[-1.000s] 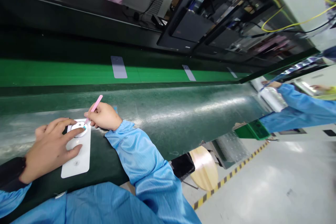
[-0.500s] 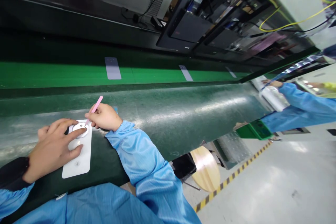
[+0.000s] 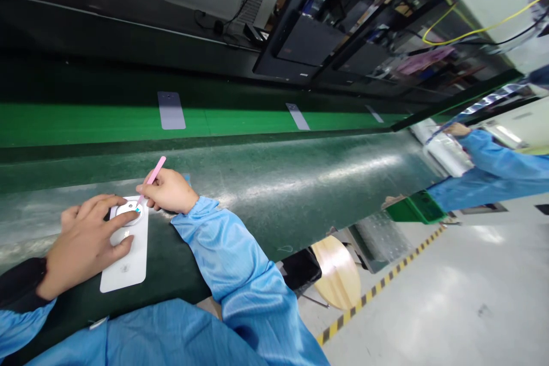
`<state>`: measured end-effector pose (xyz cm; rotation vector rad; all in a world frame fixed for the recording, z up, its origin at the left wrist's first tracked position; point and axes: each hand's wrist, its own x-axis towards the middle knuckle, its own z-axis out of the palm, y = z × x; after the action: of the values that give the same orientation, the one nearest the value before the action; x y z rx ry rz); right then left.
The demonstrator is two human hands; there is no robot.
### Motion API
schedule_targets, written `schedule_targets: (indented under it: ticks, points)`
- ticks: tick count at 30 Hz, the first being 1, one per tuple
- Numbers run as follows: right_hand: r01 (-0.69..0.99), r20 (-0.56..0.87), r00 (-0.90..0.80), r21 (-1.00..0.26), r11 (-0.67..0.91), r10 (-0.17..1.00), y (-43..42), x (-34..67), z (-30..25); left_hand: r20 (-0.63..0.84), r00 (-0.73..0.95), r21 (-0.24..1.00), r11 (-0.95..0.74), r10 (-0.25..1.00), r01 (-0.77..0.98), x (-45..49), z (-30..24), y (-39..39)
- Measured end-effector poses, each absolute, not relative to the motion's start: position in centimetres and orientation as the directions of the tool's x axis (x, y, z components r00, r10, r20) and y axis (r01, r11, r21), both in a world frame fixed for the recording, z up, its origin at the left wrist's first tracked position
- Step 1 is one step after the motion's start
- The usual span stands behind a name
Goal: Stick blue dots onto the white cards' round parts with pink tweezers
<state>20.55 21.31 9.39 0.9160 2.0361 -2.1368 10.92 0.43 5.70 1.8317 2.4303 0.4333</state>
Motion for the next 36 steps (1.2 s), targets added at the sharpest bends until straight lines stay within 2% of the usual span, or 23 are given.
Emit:
schedule_targets:
  ticks: [8, 15, 18, 20, 22, 24, 29, 32, 34, 36]
  points:
    - [0.407, -0.45, -0.822, -0.893, -0.191, 0.349, 21.3, 20.3, 9.2, 0.083, -0.274, 0.262, 0.244, 0.958, 0.934, 9.9, 5.9, 0.6]
    - [0.348, -0.49, -0.837, -0.821, -0.453, 0.245, 22.7, 19.6, 8.4, -0.145, -0.296, 0.247, 0.325, 0.944, 0.913, 8.1, 7.1, 2.1]
    - [0.324, -0.482, -0.847, -0.802, -0.502, 0.222, 23.1, 19.4, 8.0, -0.242, -0.323, 0.283, 0.385, 0.915, 0.878, 7.4, 7.8, 3.2]
    - [0.318, -0.482, -0.85, -0.789, -0.526, 0.21, 23.1, 19.2, 7.9, -0.255, -0.333, 0.338, 0.406, 0.908, 0.849, 5.9, 8.0, 3.7]
    - [0.308, -0.479, -0.856, -0.776, -0.55, 0.196, 23.1, 19.0, 7.9, -0.194, -0.327, 0.39, 0.379, 0.925, 0.839, 3.0, 8.5, 4.3]
    - [0.305, -0.48, -0.857, -0.765, -0.567, 0.186, 23.0, 18.7, 7.8, -0.08, -0.324, 0.392, 0.329, 0.943, 0.859, -1.2, 9.5, 5.3]
    - [0.314, -0.464, -0.874, -0.767, -0.56, 0.145, 22.9, 17.9, 7.1, 0.126, -0.46, 0.19, 0.434, 0.879, 0.881, -12.4, 14.9, 9.5]
    - [0.309, -0.441, -0.891, -0.767, -0.562, 0.112, 22.9, 17.2, 6.6, 0.24, -0.54, 0.099, 0.533, 0.807, 0.84, -15.6, 17.7, 12.4]
    - [0.315, -0.435, -0.896, -0.765, -0.562, 0.09, 23.0, 16.9, 6.3, 0.251, -0.574, 0.068, 0.577, 0.78, 0.814, -15.5, 18.0, 14.6]
    - [0.316, -0.431, -0.898, -0.765, -0.562, 0.082, 23.0, 16.7, 6.2, 0.184, -0.567, 0.058, 0.567, 0.803, 0.821, -14.1, 16.8, 17.2]
